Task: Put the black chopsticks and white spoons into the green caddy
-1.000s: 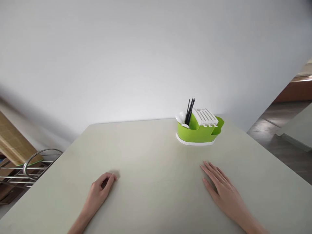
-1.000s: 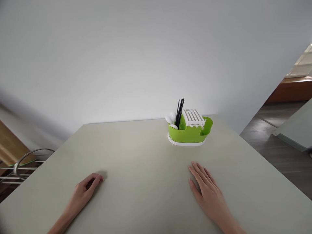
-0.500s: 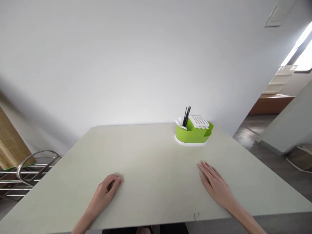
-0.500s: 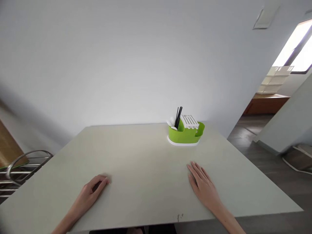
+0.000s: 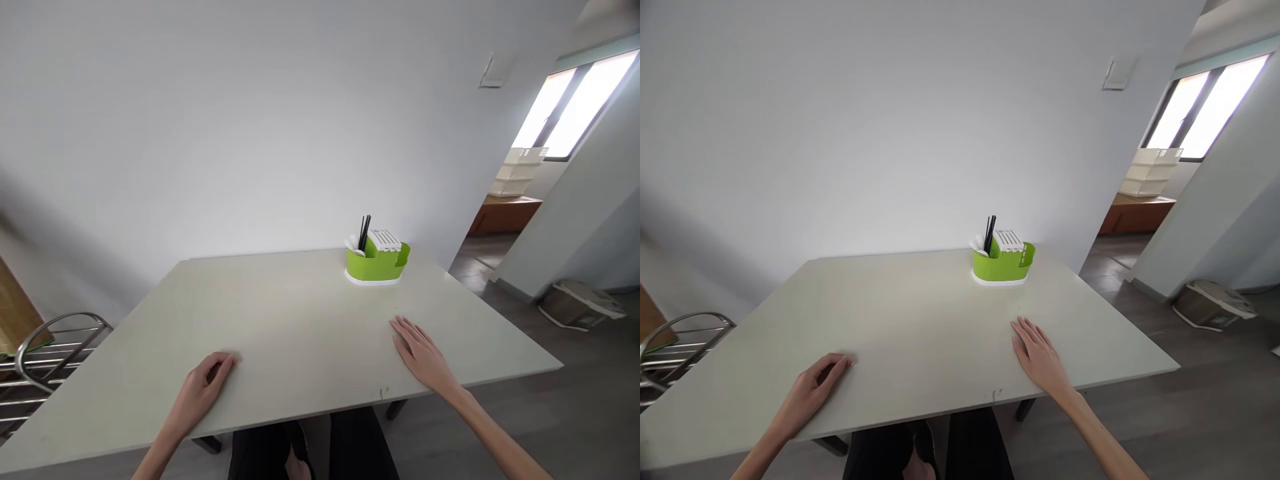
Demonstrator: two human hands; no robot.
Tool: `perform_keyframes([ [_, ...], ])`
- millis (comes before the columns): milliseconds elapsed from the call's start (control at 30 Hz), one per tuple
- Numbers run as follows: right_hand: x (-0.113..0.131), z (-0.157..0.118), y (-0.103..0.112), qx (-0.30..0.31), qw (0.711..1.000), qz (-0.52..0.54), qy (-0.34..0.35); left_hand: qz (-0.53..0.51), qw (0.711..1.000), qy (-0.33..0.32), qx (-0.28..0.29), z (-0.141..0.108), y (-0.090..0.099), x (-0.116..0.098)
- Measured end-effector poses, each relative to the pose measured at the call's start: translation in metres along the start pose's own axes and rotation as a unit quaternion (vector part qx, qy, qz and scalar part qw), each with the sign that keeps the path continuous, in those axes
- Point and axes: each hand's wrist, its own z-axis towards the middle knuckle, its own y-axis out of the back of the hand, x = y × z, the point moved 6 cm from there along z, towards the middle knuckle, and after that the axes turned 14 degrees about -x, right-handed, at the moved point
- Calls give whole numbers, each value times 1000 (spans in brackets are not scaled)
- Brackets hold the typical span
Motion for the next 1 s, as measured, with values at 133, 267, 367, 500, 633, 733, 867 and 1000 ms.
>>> perform_keyframes([
  [133, 3, 2, 3, -3, 1000, 3, -5, -4, 1000, 8, -7, 1, 4, -1],
  [267, 5, 4, 5, -5, 1000, -1, -13, -2, 1000, 21, -22, 4, 6, 7],
  [367, 6, 5, 6, -3, 1000, 0, -18, -1, 1000, 14, -26, 7, 3, 17],
  [500, 6, 4, 5, 3, 1000, 0, -24, 0, 999, 7, -37, 10, 1, 29],
  [633, -1, 9, 2, 7, 999, 15, -35, -2, 999, 4, -40, 11, -1, 34],
  [733, -14, 25, -4, 29, 997, 44, -48, -1, 999, 1, -50, 11, 0, 33],
  [867, -31, 72, -5, 3, 998, 34, -47, -9, 999, 3, -52, 9, 1, 27],
  [1000, -50, 132, -7, -46, 994, -33, -95, -15, 999, 16, -47, 6, 1, 28],
])
